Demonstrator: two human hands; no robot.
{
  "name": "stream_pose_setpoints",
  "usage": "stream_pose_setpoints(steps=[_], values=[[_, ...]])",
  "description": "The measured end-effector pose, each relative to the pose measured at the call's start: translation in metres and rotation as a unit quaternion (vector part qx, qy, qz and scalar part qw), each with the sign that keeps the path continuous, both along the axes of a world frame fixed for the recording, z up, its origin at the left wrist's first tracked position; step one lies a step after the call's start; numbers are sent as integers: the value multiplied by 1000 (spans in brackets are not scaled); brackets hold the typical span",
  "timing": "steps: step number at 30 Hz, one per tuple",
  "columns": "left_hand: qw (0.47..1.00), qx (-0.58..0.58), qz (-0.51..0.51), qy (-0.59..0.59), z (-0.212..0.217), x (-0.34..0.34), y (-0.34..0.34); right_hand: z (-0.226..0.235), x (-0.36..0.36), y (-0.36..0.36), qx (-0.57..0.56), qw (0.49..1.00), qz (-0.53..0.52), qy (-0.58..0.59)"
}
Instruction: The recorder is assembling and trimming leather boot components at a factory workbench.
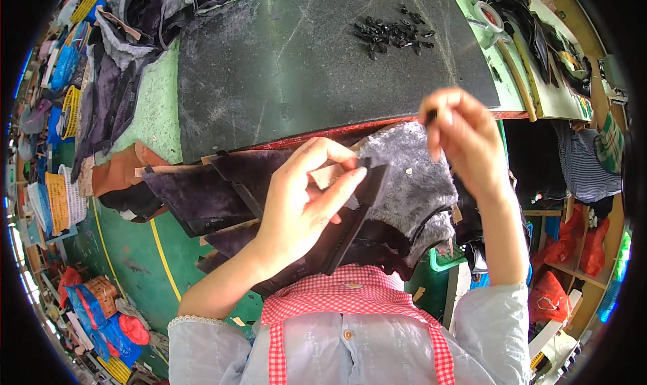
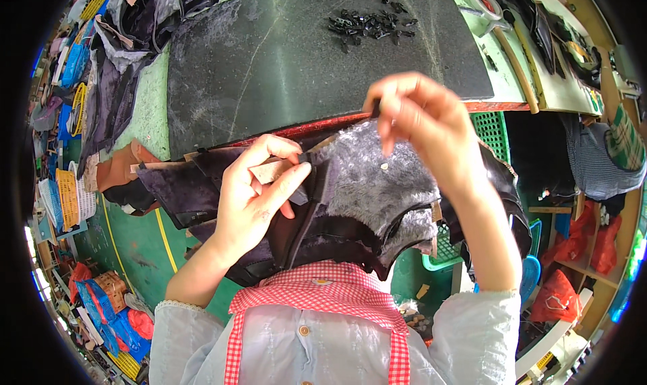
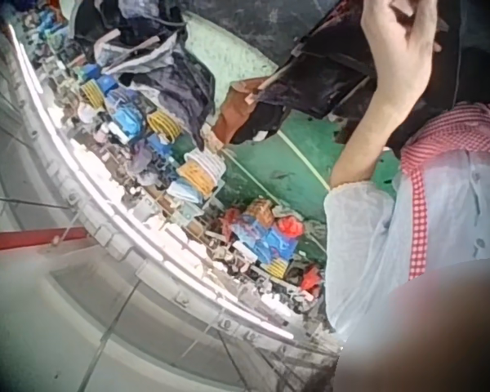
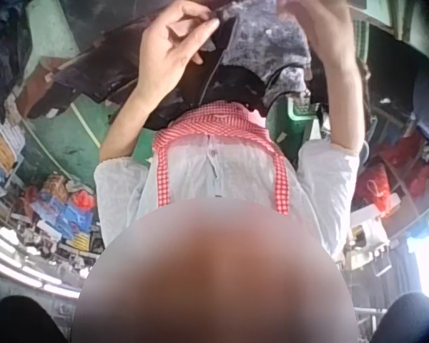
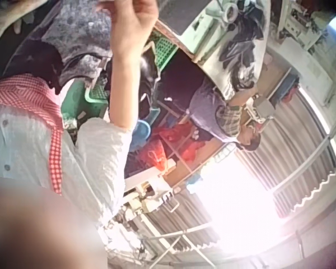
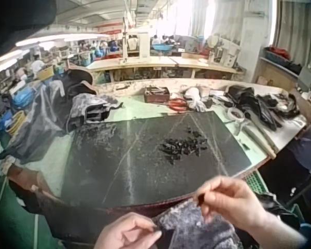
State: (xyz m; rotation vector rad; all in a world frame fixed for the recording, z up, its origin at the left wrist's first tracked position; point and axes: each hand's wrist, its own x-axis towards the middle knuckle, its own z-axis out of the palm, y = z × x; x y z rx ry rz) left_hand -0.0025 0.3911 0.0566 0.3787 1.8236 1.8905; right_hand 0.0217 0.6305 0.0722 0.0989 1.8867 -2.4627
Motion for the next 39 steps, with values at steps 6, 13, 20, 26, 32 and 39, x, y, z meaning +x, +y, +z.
stream_pose_setpoints(steps=[6, 13, 20, 26, 32, 39], values=[[997, 2, -56, 53, 0, 15, 18, 17, 53, -32, 35, 996, -41, -68], [994, 11, -68, 90, 3, 23, 25, 30, 63, -40, 178, 981, -70, -35], [995, 15, -53, 77, 8, 27, 26, 29, 66, -40, 325, 944, -54, 34], [999, -9, -44, 6, 8, 23, 22, 37, 78, -18, 379, 918, -113, 31], [995, -62, -56, 61, -11, 9, 22, 35, 114, 37, 494, 860, 86, -96], [981, -104, -104, 124, -23, 11, 38, -30, 123, 42, 556, 828, -29, 70]])
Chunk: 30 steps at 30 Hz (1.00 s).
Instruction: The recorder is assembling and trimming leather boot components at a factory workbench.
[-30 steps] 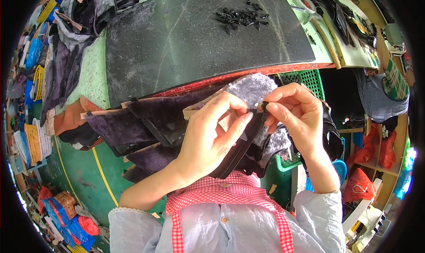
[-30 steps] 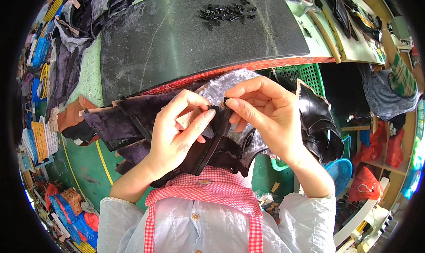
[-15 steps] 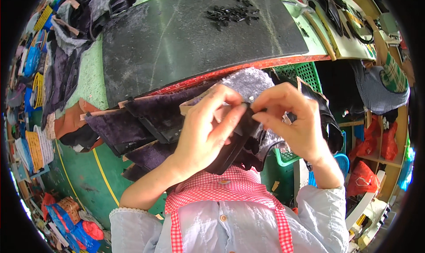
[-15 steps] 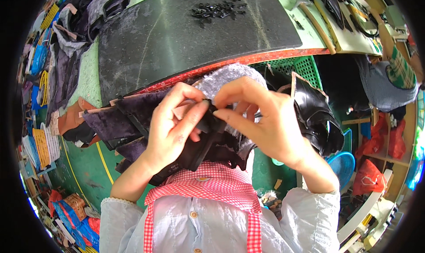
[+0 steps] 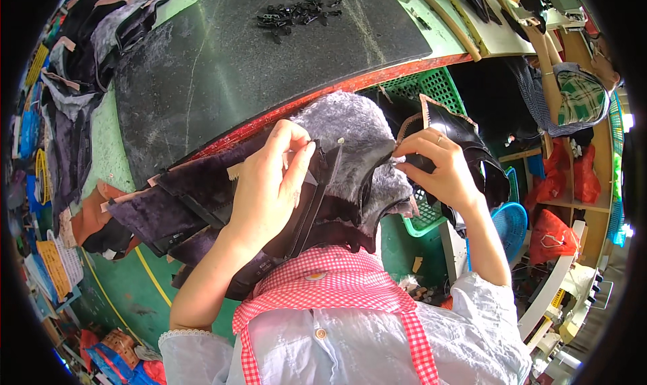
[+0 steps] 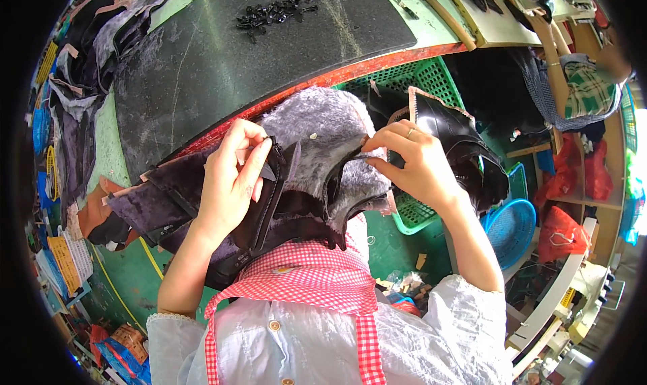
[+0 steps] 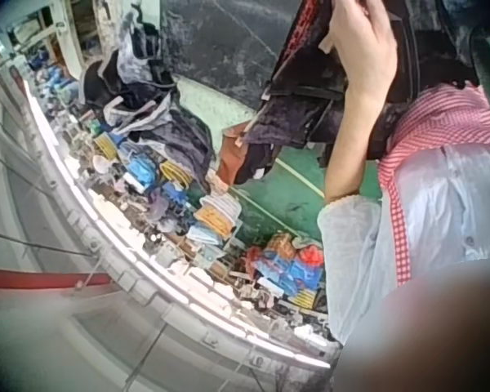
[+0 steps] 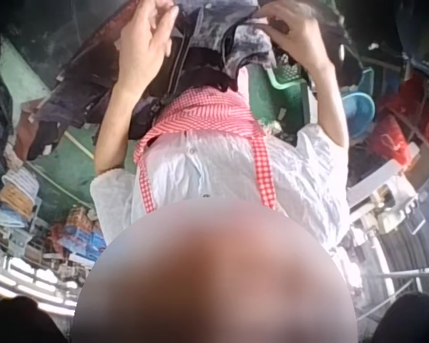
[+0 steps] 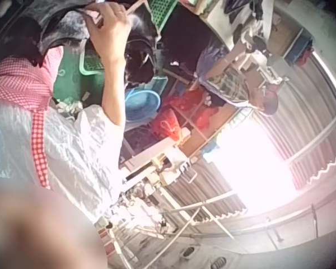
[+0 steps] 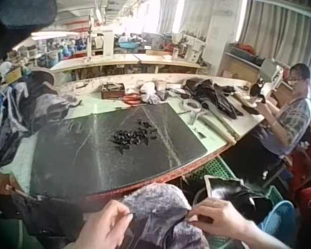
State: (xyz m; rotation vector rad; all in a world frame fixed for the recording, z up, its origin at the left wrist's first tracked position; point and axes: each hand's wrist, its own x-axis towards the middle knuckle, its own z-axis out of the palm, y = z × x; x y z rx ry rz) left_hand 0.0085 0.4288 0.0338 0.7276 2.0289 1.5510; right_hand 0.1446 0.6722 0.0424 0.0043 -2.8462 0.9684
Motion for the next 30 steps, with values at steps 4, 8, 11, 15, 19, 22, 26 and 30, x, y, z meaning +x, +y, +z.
stream_pose_setpoints(steps=[4, 8, 11, 15, 19, 22, 26, 30], values=[[999, 10, 14, -39, -1, -3, -1, -1, -6, -4, 50, 998, -28, 38], [999, 15, 29, -41, -3, -5, -1, 0, -6, -6, 10, 995, -91, 35], [999, 13, 30, -35, -4, -4, 1, -1, -1, -2, -60, 983, -167, -33], [1000, 0, 19, -20, -4, -5, 3, -2, 6, 4, -133, 970, -153, -132], [1000, -14, 12, -6, -5, -5, 4, -3, 7, 5, -116, 983, -101, -100], [1000, -12, 17, 5, -3, -5, 5, -4, -1, 0, -78, 993, -47, -69], [998, -21, 32, -52, 13, -6, -1, 2, -20, -16, -56, 995, -6, 83], [996, 0, 19, -85, 40, 5, -19, 19, -39, -43, -61, 981, 96, 157]])
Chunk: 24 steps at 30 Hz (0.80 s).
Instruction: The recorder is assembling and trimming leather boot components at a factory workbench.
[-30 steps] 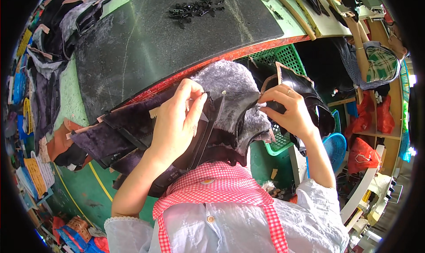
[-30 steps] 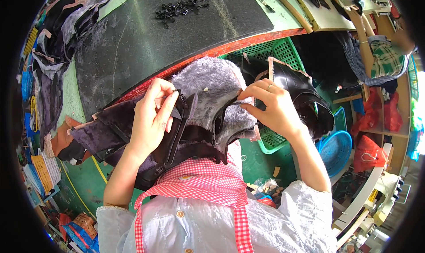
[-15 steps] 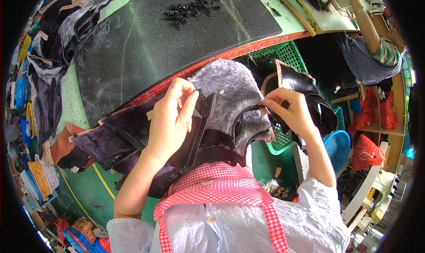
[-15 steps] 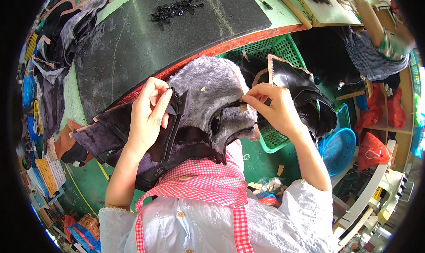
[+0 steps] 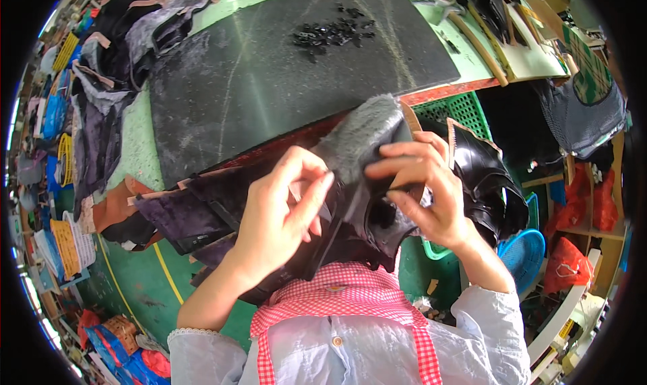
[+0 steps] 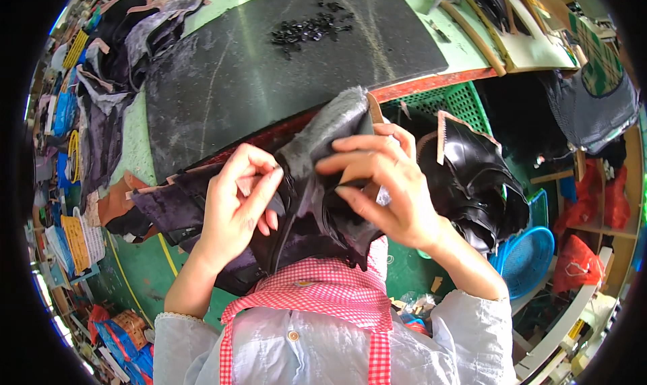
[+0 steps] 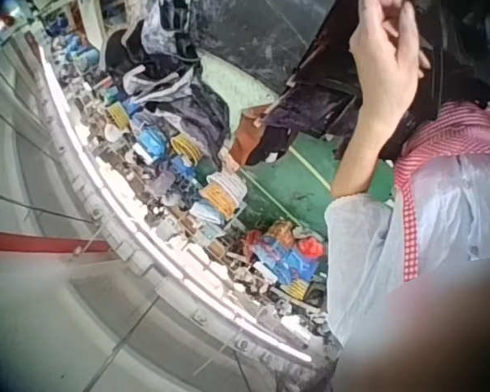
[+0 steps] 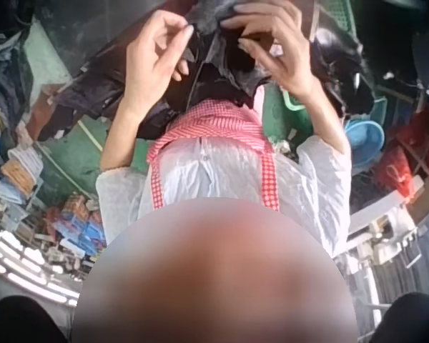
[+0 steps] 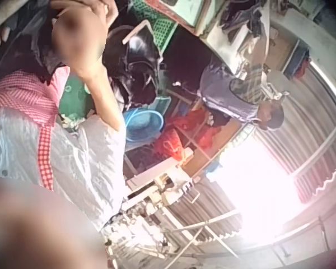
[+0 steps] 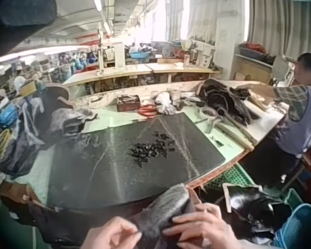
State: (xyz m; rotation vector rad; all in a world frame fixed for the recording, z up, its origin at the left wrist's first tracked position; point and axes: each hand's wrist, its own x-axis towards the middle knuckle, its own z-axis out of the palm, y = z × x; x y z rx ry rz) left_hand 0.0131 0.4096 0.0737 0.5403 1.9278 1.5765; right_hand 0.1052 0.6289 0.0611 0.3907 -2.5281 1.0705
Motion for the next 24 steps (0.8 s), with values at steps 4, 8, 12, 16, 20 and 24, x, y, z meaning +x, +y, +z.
stream_pose_setpoints(steps=[4, 8, 12, 16, 20, 24], values=[[1000, 3, 11, 25, 8, 4, -10, 26, -13, -20, 25, 998, 54, -13], [997, 42, 25, -55, 1, -1, -13, 45, -10, -35, -2, 997, 34, -70], [986, 99, 7, -136, -5, -7, -16, 40, -11, -41, 6, 998, -1, -66], [982, 122, 8, -144, -7, -13, -20, 27, -21, -39, 34, 987, -98, -121], [974, 127, -10, -188, -11, -18, -22, 27, -20, -35, 2, 993, -35, -112], [970, 132, -20, -204, -13, -20, -22, 31, -18, -37, 5, 990, -44, -133]])
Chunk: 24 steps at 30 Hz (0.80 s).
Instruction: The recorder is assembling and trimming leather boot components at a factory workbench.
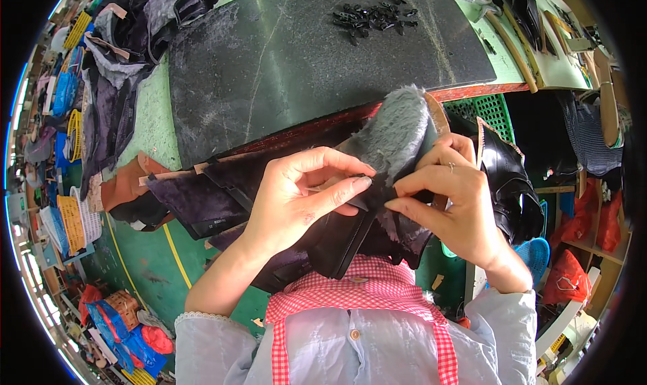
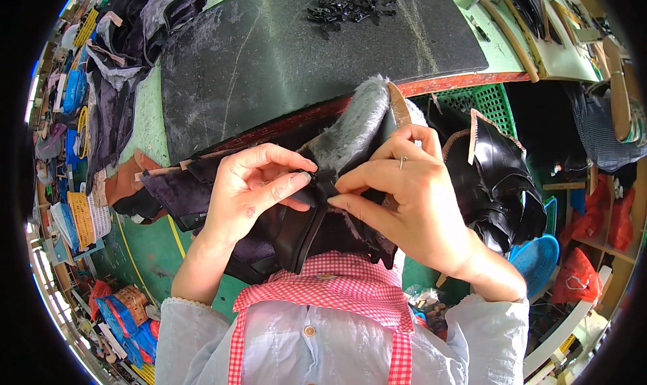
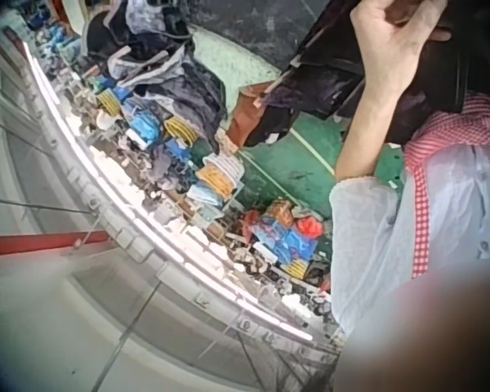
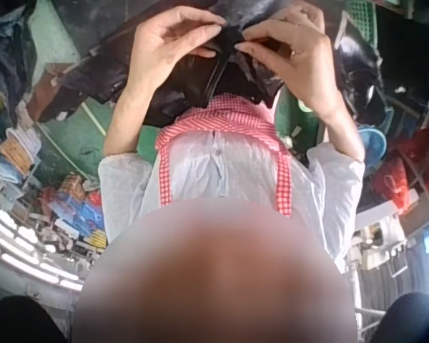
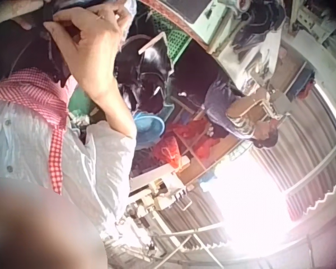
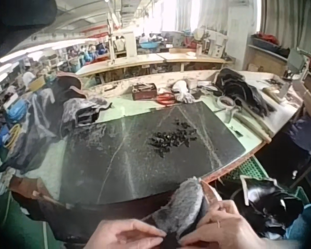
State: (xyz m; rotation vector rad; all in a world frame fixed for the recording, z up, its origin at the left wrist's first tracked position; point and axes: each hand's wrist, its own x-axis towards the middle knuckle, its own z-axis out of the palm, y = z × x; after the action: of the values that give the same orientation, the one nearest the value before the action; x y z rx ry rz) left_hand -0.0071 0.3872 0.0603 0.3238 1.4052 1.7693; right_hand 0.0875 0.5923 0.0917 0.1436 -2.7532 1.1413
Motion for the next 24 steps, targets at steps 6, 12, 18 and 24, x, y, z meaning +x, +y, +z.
stream_pose_setpoints(steps=[6, 12, 18, 24], values=[[1000, -3, -13, 8, 2, -2, 1, 2, -1, -3, 7, 999, -17, -40], [999, -27, -28, 27, 3, -1, 2, 1, -1, -2, 8, 999, -2, -43], [998, -44, -37, -4, 1, -4, 0, -11, -1, -8, 7, 999, -44, 26], [1000, -27, 4, 2, -4, 0, 3, -17, 2, -10, 4, 997, -54, 54]])
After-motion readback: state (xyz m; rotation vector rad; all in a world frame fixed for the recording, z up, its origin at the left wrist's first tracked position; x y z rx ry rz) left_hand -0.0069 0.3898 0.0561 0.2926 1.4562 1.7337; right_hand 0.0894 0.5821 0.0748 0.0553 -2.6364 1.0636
